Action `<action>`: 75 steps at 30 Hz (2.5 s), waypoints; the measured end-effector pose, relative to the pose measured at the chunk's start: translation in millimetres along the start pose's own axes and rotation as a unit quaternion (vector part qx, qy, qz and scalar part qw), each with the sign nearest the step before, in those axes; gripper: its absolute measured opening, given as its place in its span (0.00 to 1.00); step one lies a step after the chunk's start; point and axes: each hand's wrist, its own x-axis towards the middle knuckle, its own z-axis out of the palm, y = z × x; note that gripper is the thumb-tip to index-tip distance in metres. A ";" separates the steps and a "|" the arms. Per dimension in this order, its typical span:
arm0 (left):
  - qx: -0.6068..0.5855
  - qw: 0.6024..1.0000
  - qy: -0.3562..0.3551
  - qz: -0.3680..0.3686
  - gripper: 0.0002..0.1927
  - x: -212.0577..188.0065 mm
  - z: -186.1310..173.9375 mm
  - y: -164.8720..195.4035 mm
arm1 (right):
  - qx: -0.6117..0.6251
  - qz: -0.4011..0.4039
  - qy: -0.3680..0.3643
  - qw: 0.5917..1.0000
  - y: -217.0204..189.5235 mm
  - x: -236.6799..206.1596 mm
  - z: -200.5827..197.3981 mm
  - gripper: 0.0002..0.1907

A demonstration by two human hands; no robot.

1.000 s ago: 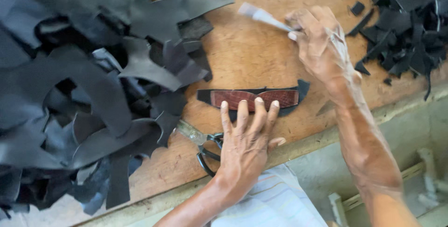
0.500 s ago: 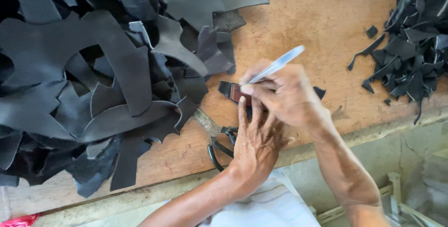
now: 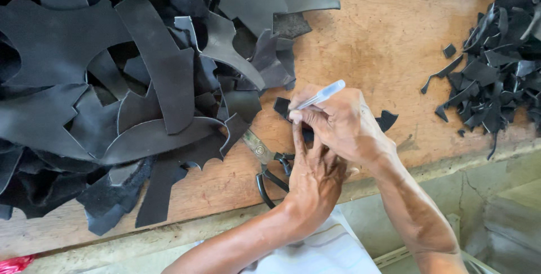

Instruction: The person cuts a black leather piece with shears, then places a patterned template on it to check fit. They pick up another leather piece, align the template again, and use a pen to mark the leather along the template's edge.

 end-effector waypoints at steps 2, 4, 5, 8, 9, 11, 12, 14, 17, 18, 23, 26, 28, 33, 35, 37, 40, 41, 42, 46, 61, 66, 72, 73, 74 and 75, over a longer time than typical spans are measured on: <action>0.001 0.996 0.085 -0.011 0.30 -1.8 -0.2 -0.5 | 0.051 0.095 0.000 0.994 -0.1 -0.3 -0.2 0.04; 0.013 0.999 0.043 0.000 0.29 -3.0 -0.8 -0.2 | 0.067 0.100 -0.005 0.993 -0.1 -0.3 -0.8 0.04; 0.019 1.000 0.021 0.005 0.29 -3.0 -0.9 -0.5 | 0.057 0.057 -0.011 0.997 0.1 0.0 -1.0 0.04; 0.011 1.000 0.011 0.010 0.29 -1.6 -0.6 -1.0 | 0.045 0.051 0.006 0.998 0.9 0.6 -0.2 0.04; 0.004 1.000 0.016 0.010 0.28 -1.8 -0.3 -0.8 | 0.043 0.070 0.020 0.996 1.1 0.4 -0.2 0.04; -0.010 1.000 0.028 0.005 0.28 -2.0 0.2 -0.5 | 0.042 0.049 -0.003 0.998 1.4 -0.3 0.0 0.03; -0.010 0.999 0.033 0.001 0.28 -1.5 0.1 -0.7 | 0.042 0.036 -0.017 0.998 1.6 -0.5 0.0 0.03; -0.011 0.999 0.041 -0.004 0.28 -1.2 -1.0 -0.1 | 0.021 0.039 0.009 0.999 1.4 -0.8 1.3 0.03; -0.004 0.999 0.035 0.002 0.29 -2.6 -4.9 -1.9 | -0.001 0.002 0.006 1.000 1.4 -1.5 -0.2 0.04; 0.002 1.000 -0.003 0.015 0.29 -3.0 -6.3 -2.8 | -0.007 -0.019 -0.005 1.000 2.0 -1.4 -0.6 0.05; 0.019 0.999 -0.022 0.035 0.27 -8.8 -9.0 -4.9 | -0.006 0.029 -0.010 1.000 10.3 -1.8 1.4 0.05; -0.007 0.995 0.095 -0.015 0.29 -4.5 -7.0 -4.2 | 0.118 0.032 0.035 0.992 19.9 -3.2 6.8 0.06; -0.045 0.991 0.127 -0.025 0.29 -3.8 -5.4 -4.1 | 0.158 0.029 0.065 0.985 27.1 -7.5 4.6 0.06; 0.038 0.990 0.127 -0.042 0.35 -7.2 -5.3 -3.6 | 0.092 0.065 0.125 0.986 41.1 -32.2 -16.6 0.06; -0.026 0.985 0.166 -0.044 0.37 -7.4 -6.3 -2.7 | 0.054 0.100 0.147 0.983 43.8 -45.7 -25.5 0.06; -0.019 0.986 0.164 -0.038 0.38 -7.5 -6.8 -3.7 | 0.045 0.124 0.158 0.979 46.6 -54.6 -29.3 0.06; 0.005 0.987 0.159 -0.032 0.38 -10.2 -5.5 -5.9 | 0.054 0.139 0.159 0.976 48.6 -64.0 -27.9 0.07; 0.015 0.987 0.157 -0.031 0.38 -11.4 -4.7 -6.3 | 0.041 0.140 0.158 0.977 48.7 -66.1 -26.5 0.07; 0.014 0.987 0.157 -0.030 0.38 -11.9 -3.7 -6.8 | 0.028 0.140 0.157 0.977 49.0 -67.5 -25.4 0.07; 0.019 0.986 0.163 -0.030 0.38 -12.9 -0.4 -7.5 | 0.033 0.108 0.160 0.981 50.7 -68.6 -21.1 0.08; -0.002 0.986 0.161 -0.030 0.37 -12.3 0.7 -7.6 | 0.075 0.069 0.133 0.986 65.4 -58.0 -1.6 0.06; -0.002 0.983 0.182 -0.031 0.37 -12.9 0.2 -5.9 | 0.012 0.035 0.118 0.992 58.3 -61.6 -18.9 0.05; -0.022 0.985 0.167 -0.035 0.36 -10.3 -1.1 -6.5 | 0.102 0.110 0.089 0.985 49.2 -33.7 -0.2 0.06; -0.027 0.982 0.185 -0.035 0.36 -10.0 -1.6 -6.7 | 0.087 0.104 0.080 0.988 47.1 -31.1 0.0 0.05; -0.033 0.978 0.203 -0.034 0.37 -9.9 -2.0 -6.7 | 0.073 0.097 0.070 0.990 44.7 -29.9 -1.6 0.04; -0.023 0.985 0.169 -0.034 0.37 -9.1 -2.5 -6.3 | 0.057 0.088 0.060 0.993 42.7 -28.5 -3.9 0.03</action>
